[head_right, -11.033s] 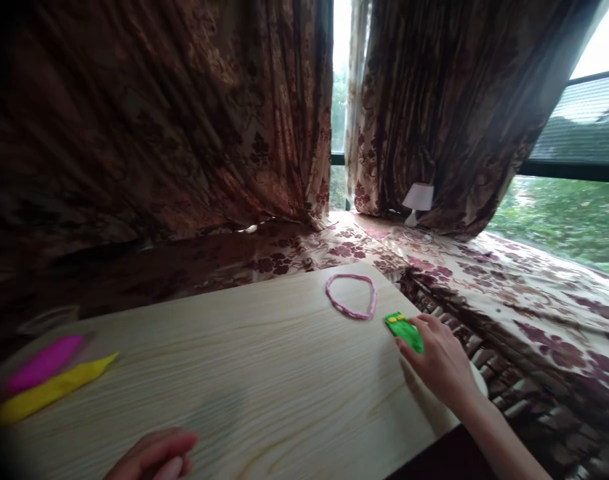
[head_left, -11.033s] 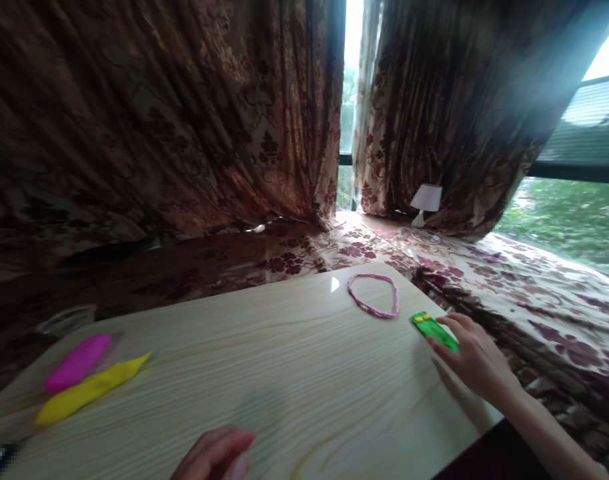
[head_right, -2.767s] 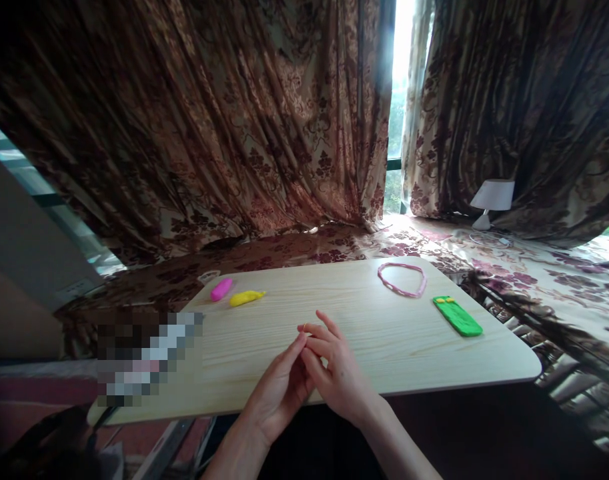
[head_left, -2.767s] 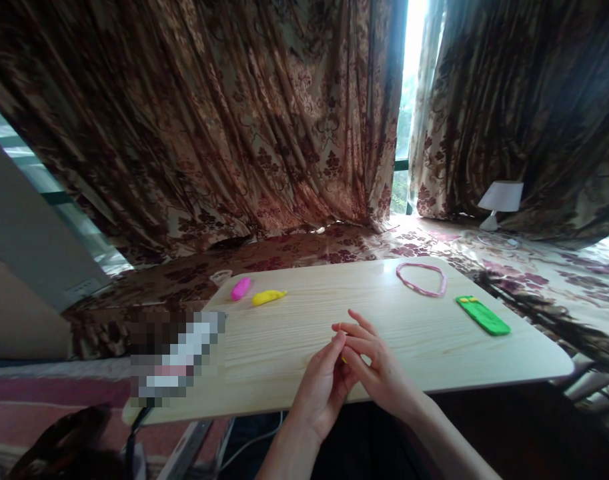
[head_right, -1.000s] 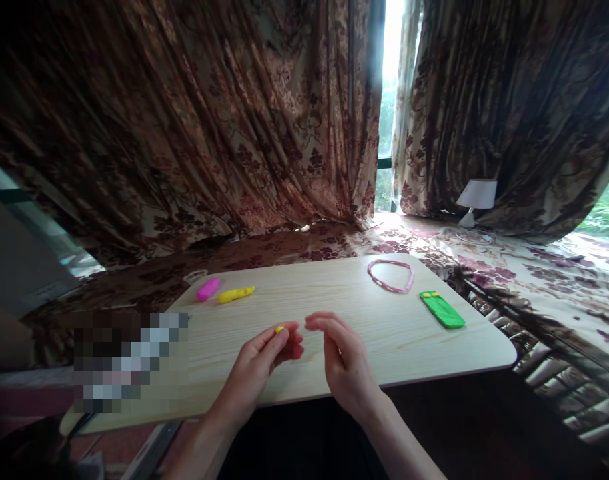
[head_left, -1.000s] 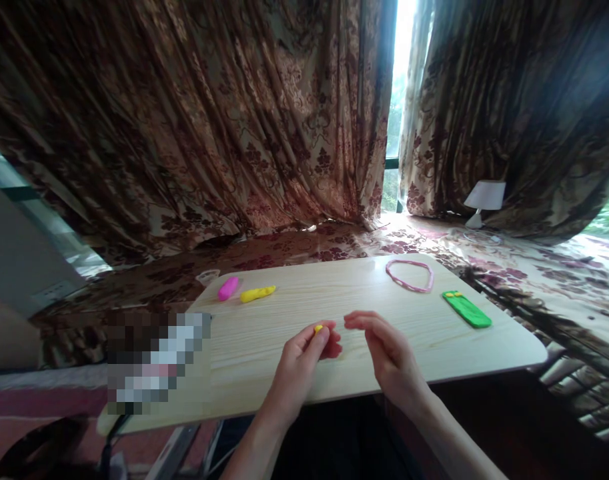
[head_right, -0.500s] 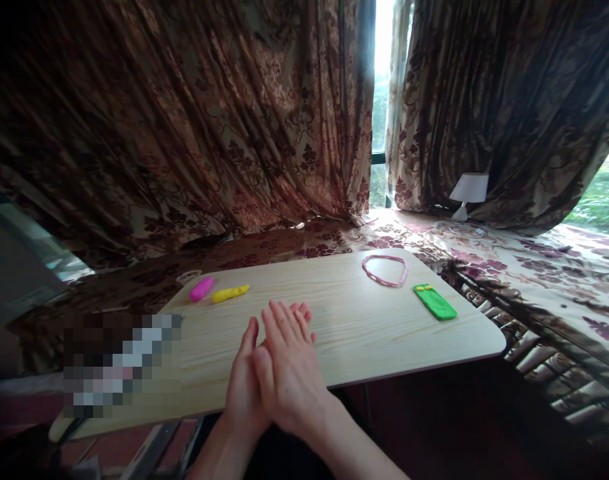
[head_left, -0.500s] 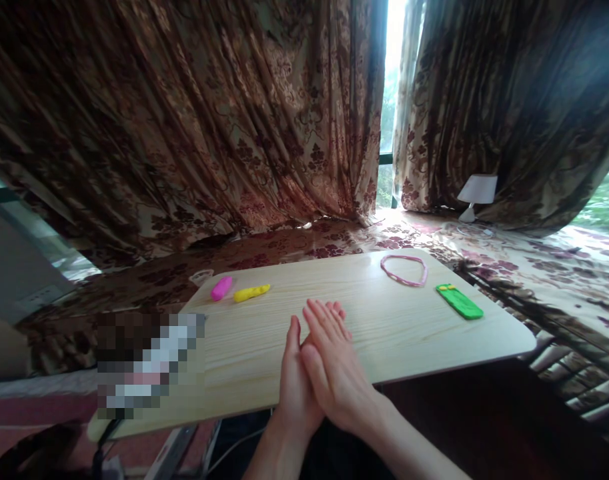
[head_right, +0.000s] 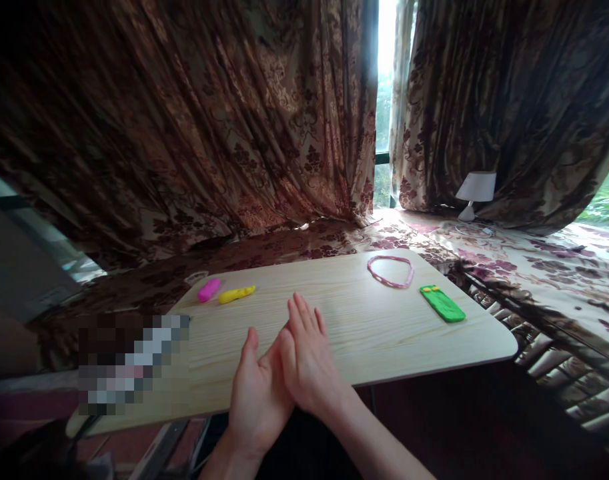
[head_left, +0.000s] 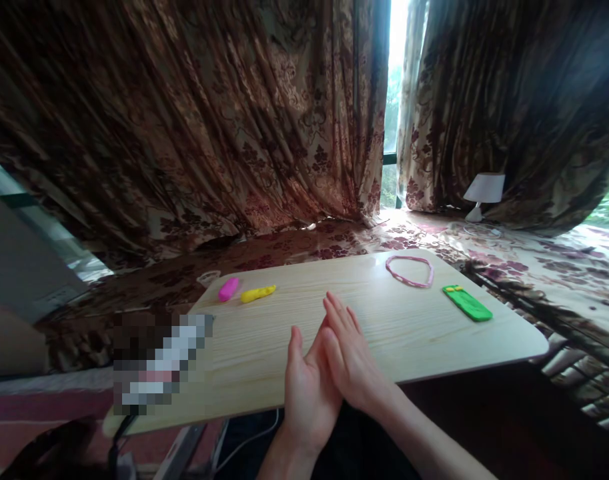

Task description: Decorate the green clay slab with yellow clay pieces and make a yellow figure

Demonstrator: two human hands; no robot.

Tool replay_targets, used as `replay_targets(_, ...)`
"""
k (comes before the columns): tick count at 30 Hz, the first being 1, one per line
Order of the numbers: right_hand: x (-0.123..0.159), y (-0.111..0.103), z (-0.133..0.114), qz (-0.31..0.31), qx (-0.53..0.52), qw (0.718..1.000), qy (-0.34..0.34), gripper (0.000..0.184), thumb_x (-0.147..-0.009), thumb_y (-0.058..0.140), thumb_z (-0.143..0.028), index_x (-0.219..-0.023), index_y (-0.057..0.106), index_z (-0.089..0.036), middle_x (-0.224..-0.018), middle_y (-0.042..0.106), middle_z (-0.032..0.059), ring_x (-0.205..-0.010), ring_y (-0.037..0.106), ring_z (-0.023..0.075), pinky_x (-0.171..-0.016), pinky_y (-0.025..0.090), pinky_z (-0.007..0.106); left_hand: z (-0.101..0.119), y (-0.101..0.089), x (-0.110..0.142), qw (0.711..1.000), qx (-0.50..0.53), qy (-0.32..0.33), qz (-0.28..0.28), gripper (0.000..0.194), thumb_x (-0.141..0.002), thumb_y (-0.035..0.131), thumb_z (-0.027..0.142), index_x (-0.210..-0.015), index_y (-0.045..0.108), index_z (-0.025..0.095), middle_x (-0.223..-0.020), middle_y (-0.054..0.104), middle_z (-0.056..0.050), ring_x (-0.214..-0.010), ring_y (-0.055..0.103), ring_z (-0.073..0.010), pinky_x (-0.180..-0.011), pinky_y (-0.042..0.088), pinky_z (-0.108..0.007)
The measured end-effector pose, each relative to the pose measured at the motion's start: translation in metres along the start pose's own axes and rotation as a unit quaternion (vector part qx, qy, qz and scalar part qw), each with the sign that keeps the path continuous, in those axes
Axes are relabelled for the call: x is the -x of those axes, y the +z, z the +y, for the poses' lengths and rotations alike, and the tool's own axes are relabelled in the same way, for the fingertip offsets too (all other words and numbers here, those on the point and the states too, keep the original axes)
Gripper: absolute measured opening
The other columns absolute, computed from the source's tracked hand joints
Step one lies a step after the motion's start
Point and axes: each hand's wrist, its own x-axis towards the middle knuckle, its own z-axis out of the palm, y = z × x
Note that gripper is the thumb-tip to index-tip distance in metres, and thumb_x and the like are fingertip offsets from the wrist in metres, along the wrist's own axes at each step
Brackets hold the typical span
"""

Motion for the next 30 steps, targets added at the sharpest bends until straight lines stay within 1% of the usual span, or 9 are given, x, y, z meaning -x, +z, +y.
replay_targets(3, 0.006, 0.002, -0.007, -0.058, -0.003, 0.995, -0.075, 0.057, -0.091, 0.038, -0.028, -0.143, 0.023, -0.011, -0.151, 0.016, 0.0094, -0.139, 0.010, 0.0221, -0.113, 0.014, 0.045, 0.005, 0.000, -0.005, 0.998, 0.007, 0.045, 0.038, 0.057, -0.089, 0.032, 0.050, -0.132, 0.044, 0.014, -0.141, 0.042, -0.011, -0.135, 0.026, -0.0208, -0.111, 0.020, -0.038)
replay_targets(7, -0.010, 0.000, -0.005, -0.024, 0.004, 1.000, 0.002, 0.056, -0.094, 0.027, -0.031, -0.144, 0.015, -0.007, -0.151, 0.014, 0.0141, -0.139, 0.008, 0.0223, -0.111, 0.014, 0.049, -0.003, 0.003, 0.000, 0.999, 0.011, 0.031, 0.003, 0.057, -0.088, 0.032, 0.052, -0.132, 0.045, 0.017, -0.141, 0.041, -0.008, -0.135, 0.025, -0.0218, -0.111, 0.020, -0.037)
replay_targets(10, -0.011, -0.002, -0.005, -0.023, 0.004, 1.000, 0.007, 0.056, -0.095, 0.024, -0.031, -0.143, 0.015, -0.005, -0.151, 0.013, 0.0162, -0.139, 0.008, 0.0236, -0.110, 0.013, 0.053, -0.003, 0.000, 0.002, 1.000, 0.006, 0.002, -0.017, 0.058, -0.088, 0.033, 0.055, -0.131, 0.046, 0.019, -0.141, 0.042, -0.008, -0.135, 0.025, -0.0227, -0.111, 0.019, -0.039)
replay_targets(14, 0.002, 0.000, -0.015, -0.095, 0.003, 0.986, -0.134, 0.067, -0.088, 0.043, -0.037, -0.144, 0.019, -0.010, -0.151, 0.013, 0.0105, -0.139, 0.007, 0.0243, -0.113, 0.010, 0.047, 0.007, -0.006, -0.006, 0.999, 0.011, 0.037, 0.016, 0.059, -0.086, 0.032, 0.058, -0.130, 0.047, 0.022, -0.140, 0.043, -0.005, -0.136, 0.022, -0.0165, -0.112, 0.015, -0.033)
replay_targets(17, -0.010, -0.001, -0.008, -0.044, 0.019, 0.998, -0.042, 0.058, -0.091, 0.035, -0.033, -0.143, 0.021, -0.011, -0.150, 0.018, 0.0108, -0.139, 0.011, 0.0228, -0.112, 0.011, 0.048, 0.000, -0.001, -0.001, 0.999, 0.017, 0.029, 0.000, 0.056, -0.087, 0.031, 0.057, -0.128, 0.050, 0.024, -0.141, 0.042, -0.002, -0.136, 0.022, -0.0191, -0.111, 0.017, -0.036)
replay_targets(20, -0.019, -0.005, -0.004, -0.017, 0.022, 1.000, -0.003, 0.055, -0.096, 0.021, -0.029, -0.144, 0.010, -0.004, -0.151, 0.010, 0.0166, -0.139, 0.005, 0.0240, -0.110, 0.009, 0.054, -0.006, 0.003, 0.004, 0.999, 0.026, -0.010, -0.044, 0.057, -0.089, 0.030, 0.054, -0.131, 0.046, 0.020, -0.142, 0.040, -0.006, -0.136, 0.021, -0.0225, -0.111, 0.016, -0.039)
replay_targets(25, -0.003, -0.006, -0.020, -0.099, -0.015, 0.986, -0.134, 0.066, -0.087, 0.043, -0.039, -0.143, 0.023, -0.011, -0.150, 0.018, 0.0091, -0.139, 0.011, 0.0233, -0.113, 0.008, 0.044, 0.005, 0.000, -0.004, 0.998, 0.041, 0.036, -0.005, 0.058, -0.087, 0.033, 0.056, -0.130, 0.046, 0.019, -0.141, 0.041, -0.005, -0.137, 0.018, -0.0174, -0.112, 0.010, -0.034)
replay_targets(27, -0.013, -0.006, -0.014, -0.040, -0.026, 0.998, -0.034, 0.055, -0.088, 0.042, -0.036, -0.140, 0.033, -0.018, -0.148, 0.027, 0.0048, -0.138, 0.018, 0.0204, -0.113, 0.008, 0.042, 0.003, 0.004, 0.000, 0.998, 0.045, 0.031, -0.013, 0.052, -0.088, 0.035, 0.052, -0.127, 0.049, 0.020, -0.140, 0.044, -0.004, -0.136, 0.023, -0.0190, -0.111, 0.017, -0.035)
replay_targets(30, -0.042, -0.009, 0.013, 0.025, -0.030, 0.998, 0.056, 0.051, -0.093, 0.030, -0.033, -0.140, 0.031, -0.012, -0.149, 0.023, 0.0113, -0.139, 0.011, 0.0245, -0.110, 0.001, 0.052, -0.009, 0.012, 0.012, 0.999, 0.042, -0.019, -0.022, 0.040, -0.092, 0.035, 0.041, -0.119, 0.055, 0.020, -0.135, 0.049, -0.007, -0.130, 0.036, -0.0216, -0.108, 0.026, -0.039)
